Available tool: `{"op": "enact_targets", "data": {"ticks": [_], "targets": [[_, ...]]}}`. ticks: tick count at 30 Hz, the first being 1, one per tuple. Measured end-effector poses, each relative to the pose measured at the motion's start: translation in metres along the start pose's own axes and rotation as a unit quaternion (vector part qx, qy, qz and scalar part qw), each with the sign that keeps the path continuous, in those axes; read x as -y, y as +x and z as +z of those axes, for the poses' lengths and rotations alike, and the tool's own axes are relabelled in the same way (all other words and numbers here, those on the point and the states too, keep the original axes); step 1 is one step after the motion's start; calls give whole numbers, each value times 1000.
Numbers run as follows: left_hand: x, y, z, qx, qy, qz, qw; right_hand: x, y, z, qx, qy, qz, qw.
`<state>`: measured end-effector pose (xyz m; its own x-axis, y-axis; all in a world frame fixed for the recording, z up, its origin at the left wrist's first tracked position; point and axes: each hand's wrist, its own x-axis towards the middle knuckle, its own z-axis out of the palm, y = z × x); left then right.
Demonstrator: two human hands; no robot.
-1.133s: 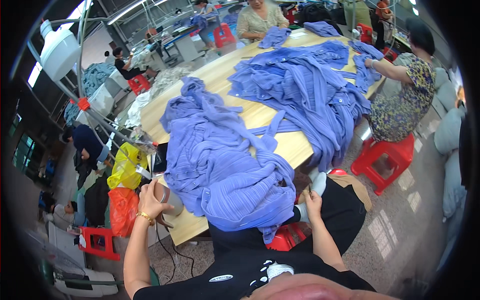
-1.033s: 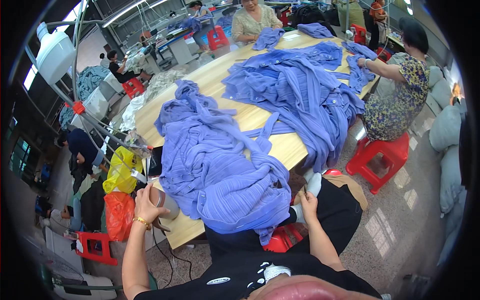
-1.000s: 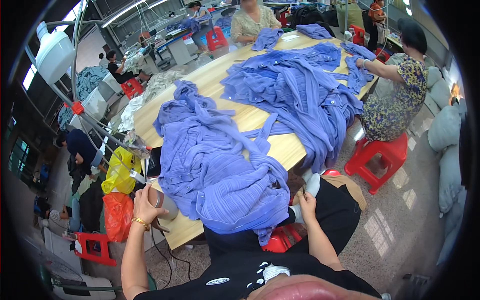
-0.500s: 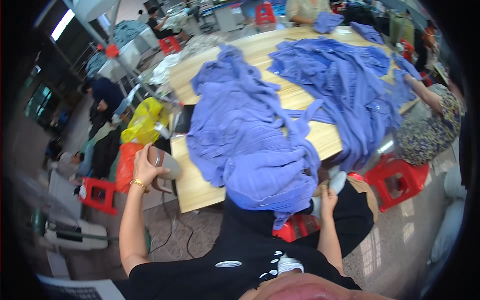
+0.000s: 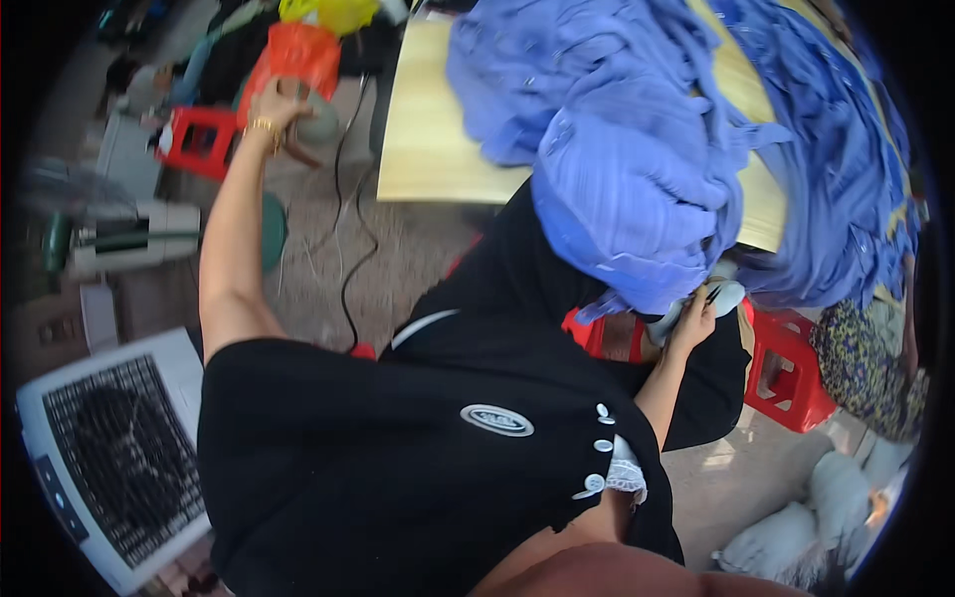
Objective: Trimming excess threads from blue fabric garment components using a thread clipper.
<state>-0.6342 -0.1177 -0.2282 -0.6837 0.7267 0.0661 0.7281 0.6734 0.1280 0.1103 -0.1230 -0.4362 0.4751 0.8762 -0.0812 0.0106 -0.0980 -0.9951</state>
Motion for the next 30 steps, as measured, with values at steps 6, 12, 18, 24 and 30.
{"op": "enact_targets", "data": {"ticks": [6,12,18,24,30], "targets": [[18,-13,31,46,4,-139,989,-5,3,-4,4,36,15,999],[18,23,72,46,64,-108,991,11,-9,-11,-15,-85,-31,996],[35,40,107,15,33,-175,984,5,-11,-10,-22,-74,36,996],[34,48,137,36,11,-154,987,44,-42,-23,-91,-24,87,992],[17,37,121,-25,125,-95,987,98,-56,-3,-39,29,24,999]]}}
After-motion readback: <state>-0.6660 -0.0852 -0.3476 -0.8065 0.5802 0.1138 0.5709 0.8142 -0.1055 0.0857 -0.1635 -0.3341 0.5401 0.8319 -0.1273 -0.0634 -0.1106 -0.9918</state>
